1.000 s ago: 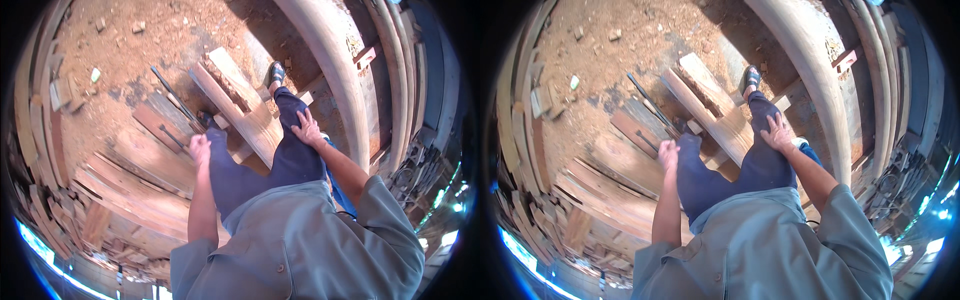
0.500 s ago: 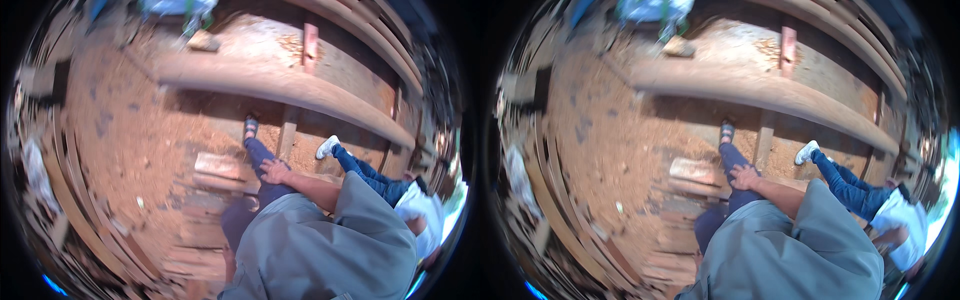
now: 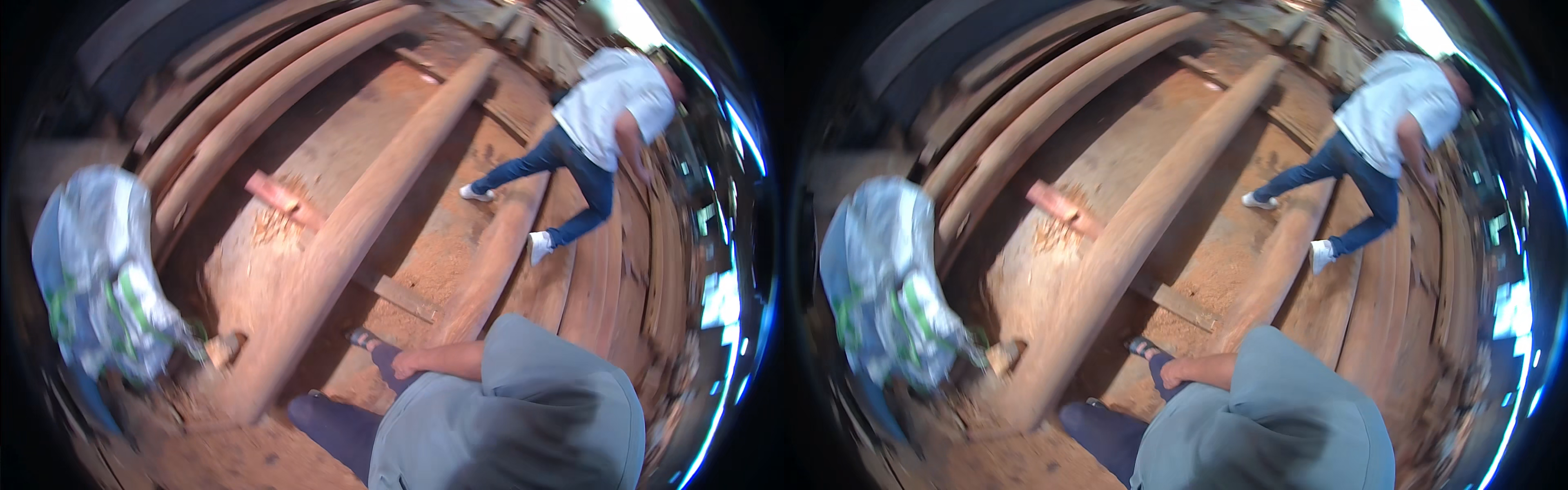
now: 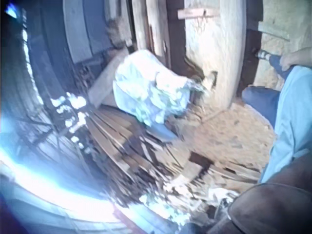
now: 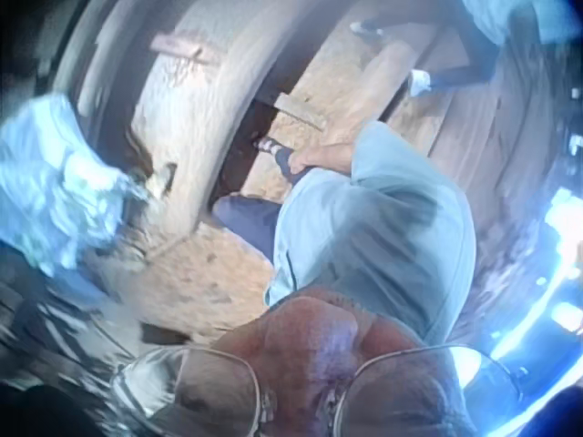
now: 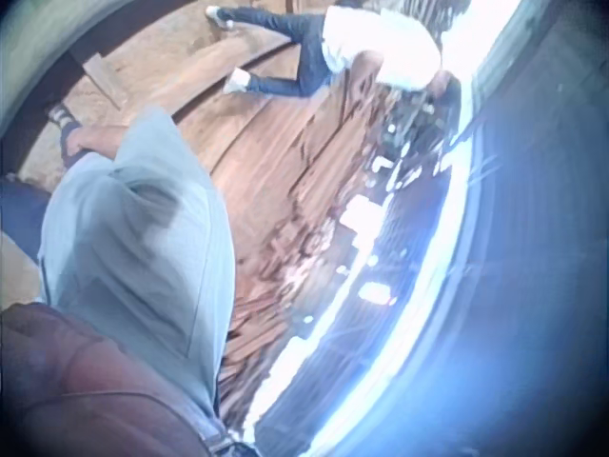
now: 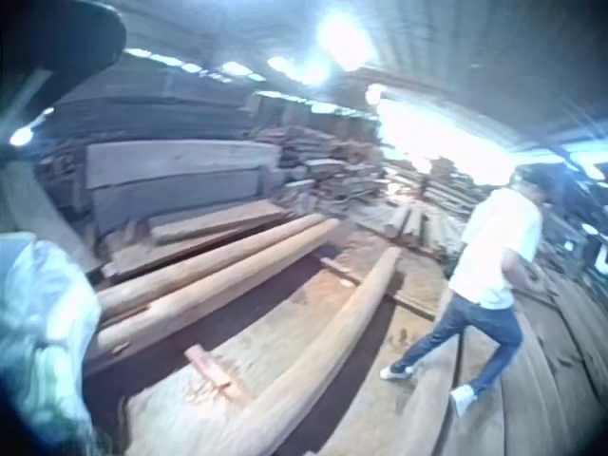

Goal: The person kneels and fits small wooden blocks into notches on a large curved wooden piece, then uses a curved wooden tool to press and adjust the fit. The person repeatedly checks alignment and repositions the blocks.

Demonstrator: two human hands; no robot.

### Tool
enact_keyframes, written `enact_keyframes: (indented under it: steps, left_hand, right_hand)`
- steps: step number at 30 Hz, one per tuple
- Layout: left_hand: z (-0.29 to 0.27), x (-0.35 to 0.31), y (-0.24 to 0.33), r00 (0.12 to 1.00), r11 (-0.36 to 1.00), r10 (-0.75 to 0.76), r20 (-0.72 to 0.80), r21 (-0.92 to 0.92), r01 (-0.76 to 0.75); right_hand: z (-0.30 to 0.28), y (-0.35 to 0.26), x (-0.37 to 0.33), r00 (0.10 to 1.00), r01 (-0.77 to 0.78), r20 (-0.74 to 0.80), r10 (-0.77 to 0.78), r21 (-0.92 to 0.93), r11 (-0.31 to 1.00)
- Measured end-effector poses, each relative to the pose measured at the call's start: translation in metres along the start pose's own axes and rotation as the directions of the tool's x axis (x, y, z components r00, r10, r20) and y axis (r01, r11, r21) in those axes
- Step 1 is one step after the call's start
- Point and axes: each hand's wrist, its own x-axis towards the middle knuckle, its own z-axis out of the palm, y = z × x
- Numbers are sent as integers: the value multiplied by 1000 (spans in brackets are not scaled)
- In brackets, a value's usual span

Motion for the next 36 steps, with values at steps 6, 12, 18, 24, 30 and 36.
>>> enact_keyframes:
  steps: [6, 12, 18, 24, 30, 36]
  left_hand:
    - [-86, 107, 140, 989, 967, 38, 145, 244, -73]
    - [-217, 226, 307, 991, 996, 26, 134, 77, -36]
    - [-163, 279, 380, 972, 971, 47, 229, 219, -99]
    - [78, 225, 297, 915, 715, -91, 392, 666, -214]
    - [194, 190, 291, 682, 298, -128, 720, 684, -667]
    - [230, 262, 304, 878, 34, -280, 389, 918, -395]
  right_hand:
    - [35, -19, -54, 886, -31, -353, 302, 604, 797]
    - [229, -112, -14, 665, -57, -91, 741, 983, 172]
    - [284, -187, 12, 747, 36, -183, 639, 971, 237]
    - [282, -157, 58, 649, 142, -261, 715, 964, 223]
    - [199, -144, 13, 666, 224, -78, 742, 970, -99]
    - [199, -180, -15, 662, 359, 110, 742, 822, -442]
